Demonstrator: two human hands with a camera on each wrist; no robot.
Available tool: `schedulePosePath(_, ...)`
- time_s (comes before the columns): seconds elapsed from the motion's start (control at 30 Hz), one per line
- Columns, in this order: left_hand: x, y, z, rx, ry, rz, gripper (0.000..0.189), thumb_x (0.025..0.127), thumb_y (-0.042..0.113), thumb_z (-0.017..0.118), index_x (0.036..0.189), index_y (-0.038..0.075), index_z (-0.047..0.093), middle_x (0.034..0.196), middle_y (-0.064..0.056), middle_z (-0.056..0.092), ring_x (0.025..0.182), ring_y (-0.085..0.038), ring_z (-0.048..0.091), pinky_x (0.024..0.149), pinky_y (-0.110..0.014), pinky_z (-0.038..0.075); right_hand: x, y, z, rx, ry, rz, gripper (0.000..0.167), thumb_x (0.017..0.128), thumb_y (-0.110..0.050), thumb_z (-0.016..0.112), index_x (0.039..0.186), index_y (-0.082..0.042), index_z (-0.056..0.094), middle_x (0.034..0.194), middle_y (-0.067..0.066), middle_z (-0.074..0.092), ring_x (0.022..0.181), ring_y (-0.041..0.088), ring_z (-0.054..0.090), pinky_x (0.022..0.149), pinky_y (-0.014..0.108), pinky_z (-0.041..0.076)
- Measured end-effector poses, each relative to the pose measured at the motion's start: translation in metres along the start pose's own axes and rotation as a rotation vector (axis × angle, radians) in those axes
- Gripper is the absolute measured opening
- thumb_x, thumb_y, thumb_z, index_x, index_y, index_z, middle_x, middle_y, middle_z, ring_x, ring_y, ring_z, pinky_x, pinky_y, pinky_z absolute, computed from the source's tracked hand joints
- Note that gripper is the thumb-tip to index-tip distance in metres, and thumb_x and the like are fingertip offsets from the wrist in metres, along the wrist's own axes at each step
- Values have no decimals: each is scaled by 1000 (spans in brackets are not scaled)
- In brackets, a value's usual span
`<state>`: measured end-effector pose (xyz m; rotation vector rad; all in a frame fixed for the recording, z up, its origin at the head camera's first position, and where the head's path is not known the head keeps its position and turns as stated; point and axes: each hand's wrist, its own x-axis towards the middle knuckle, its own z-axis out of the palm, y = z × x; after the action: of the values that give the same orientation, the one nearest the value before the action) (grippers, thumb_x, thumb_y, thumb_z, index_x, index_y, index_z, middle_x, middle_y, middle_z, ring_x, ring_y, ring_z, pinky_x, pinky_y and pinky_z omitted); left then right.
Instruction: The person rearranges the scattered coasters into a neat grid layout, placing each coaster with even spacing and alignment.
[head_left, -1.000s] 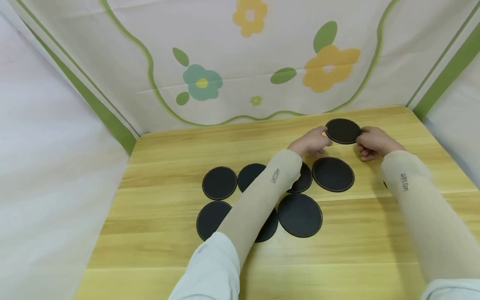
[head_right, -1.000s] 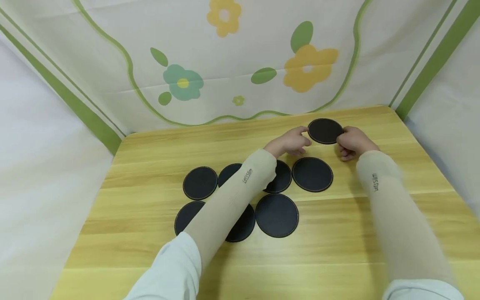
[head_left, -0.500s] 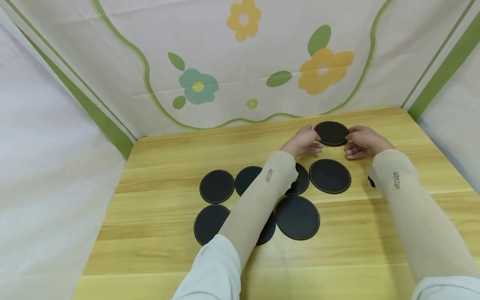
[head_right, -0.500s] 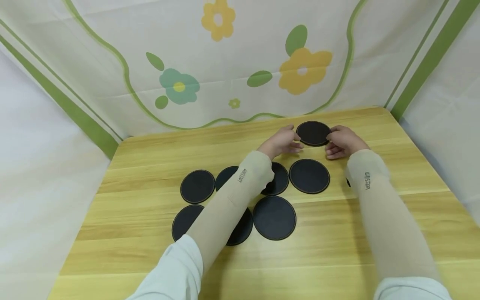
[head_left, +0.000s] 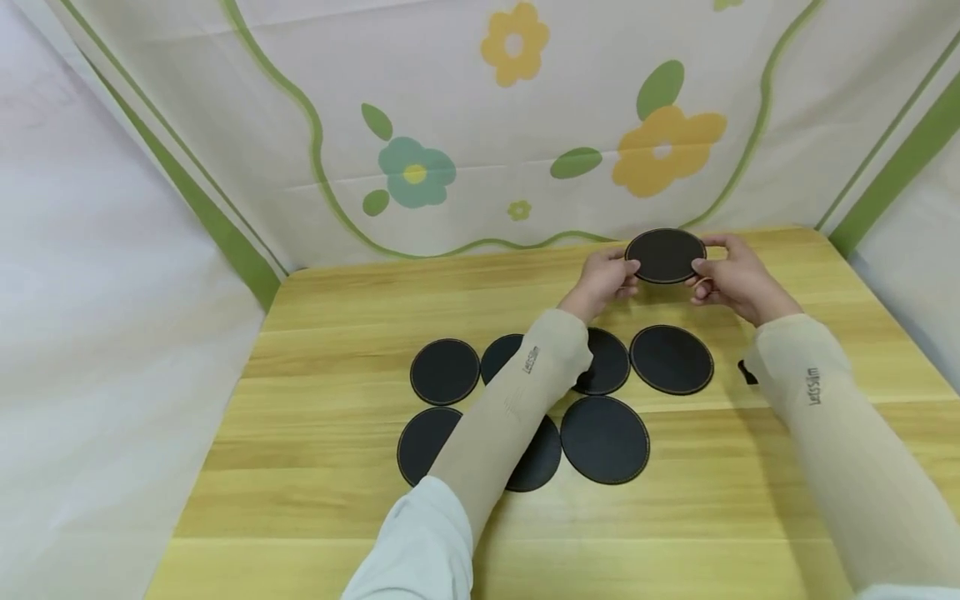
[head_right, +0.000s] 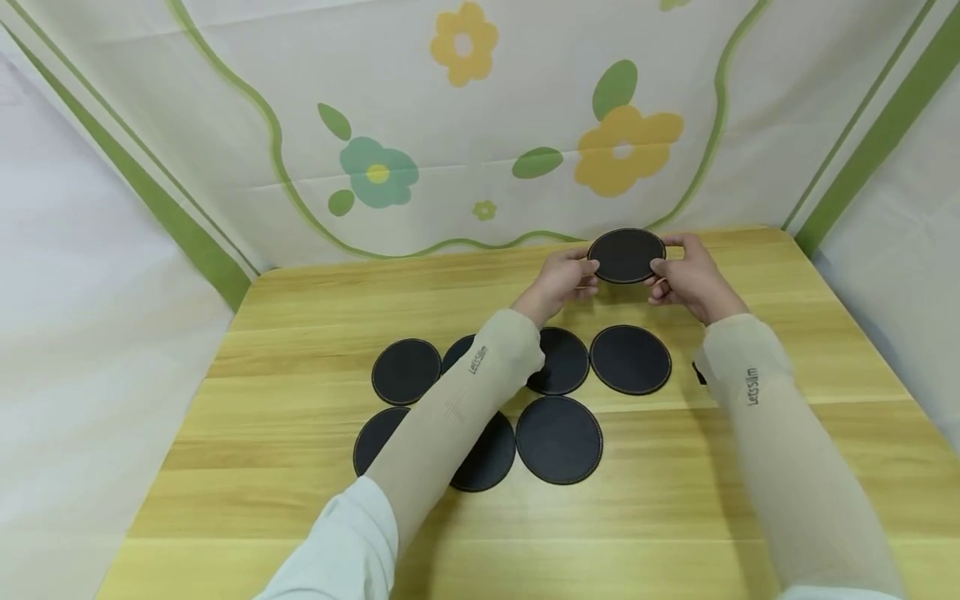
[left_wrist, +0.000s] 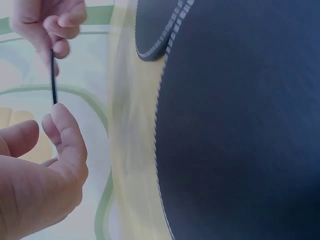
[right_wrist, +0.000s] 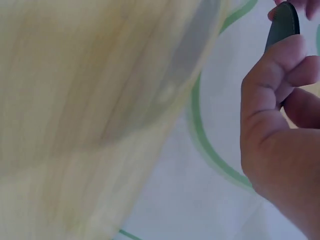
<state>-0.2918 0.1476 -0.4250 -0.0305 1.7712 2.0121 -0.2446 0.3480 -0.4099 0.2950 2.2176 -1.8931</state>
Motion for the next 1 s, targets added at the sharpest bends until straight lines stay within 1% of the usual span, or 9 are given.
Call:
schedulePosePath(0.07, -1, 0, 0, 3, 26, 11, 38, 99, 2, 63, 137, 2, 61, 76, -6, 61, 65, -17, 57, 89, -46, 56, -4, -3, -1, 13, -29, -4, 59, 109, -11, 43, 159, -10, 11, 80, 4, 67, 55, 9, 58, 63, 30, 58)
schedulePosePath(0.2, -3, -2, -3, 6, 58, 37, 34, 97, -2, 65, 130, 4, 64, 76, -10, 63, 61, -16, 57, 88, -49, 56, -10, -8, -1, 15, -85, -12, 66, 110, -13, 43, 164, -13, 5, 82, 5, 68, 54, 11, 56, 61, 31, 57)
schedulePosePath(0.37, -8, -7, -4, 21, 38, 78, 31, 95, -4, 65, 124, 6, 66, 85, -20, 69, 58, -18, 58, 81, -49, 58, -17, -10, -3, -1, -115, -35, 68, 110, -15, 42, 164, -15, 2, 83, 7, 69, 53, 13, 55, 59, 33, 57)
schedulePosePath(0.47, -13, -10, -2, 23, 25, 95, 29, 95, -3, 65, 122, 7, 65, 89, -24, 70, 60, -20, 59, 81, -51, 58, -21, -9, -6, -1, -139, -45, 71, 110, -16, 43, 164, -17, -3, 83, 8, 69, 53, 13, 55, 59, 34, 57)
schedulePosePath(0.63, -21, -15, 1, 25, -6, 123, 36, 96, -3, 63, 131, 5, 61, 91, -30, 67, 56, -18, 57, 82, -56, 56, -30, -5, -11, -3, -183, -48, 74, 110, -18, 43, 163, -19, -9, 83, 6, 69, 53, 14, 54, 58, 33, 56)
schedulePosePath(0.73, -26, -16, 3, 32, -28, 129, 43, 96, -4, 62, 138, 4, 58, 87, -27, 67, 54, -15, 55, 79, -54, 57, -37, -2, -14, -1, -196, -51, 75, 110, -19, 44, 163, -20, -9, 84, 5, 70, 52, 13, 52, 57, 33, 56)
schedulePosePath(0.8, -29, -17, 4, 31, -38, 126, 46, 96, -5, 62, 141, 5, 58, 85, -25, 66, 54, -15, 54, 74, -51, 57, -41, 0, -14, 3, -201, -53, 75, 110, -19, 45, 163, -20, -8, 84, 6, 71, 51, 13, 50, 56, 32, 55)
schedulePosePath(0.93, -36, -16, 5, 54, -68, 116, 51, 97, -5, 62, 146, 7, 54, 89, -30, 66, 54, -16, 53, 65, -41, 54, -48, 5, -15, 28, -213, -67, 76, 109, -18, 47, 164, -21, -6, 80, 7, 71, 50, 13, 47, 54, 32, 53)
schedulePosePath(1.0, -40, -16, 6, 75, -81, 106, 54, 98, -3, 62, 149, 11, 52, 91, -31, 67, 53, -15, 55, 63, -36, 56, -52, 8, -16, 52, -225, -82, 77, 109, -17, 47, 164, -21, -6, 77, 8, 70, 49, 13, 46, 53, 32, 52)
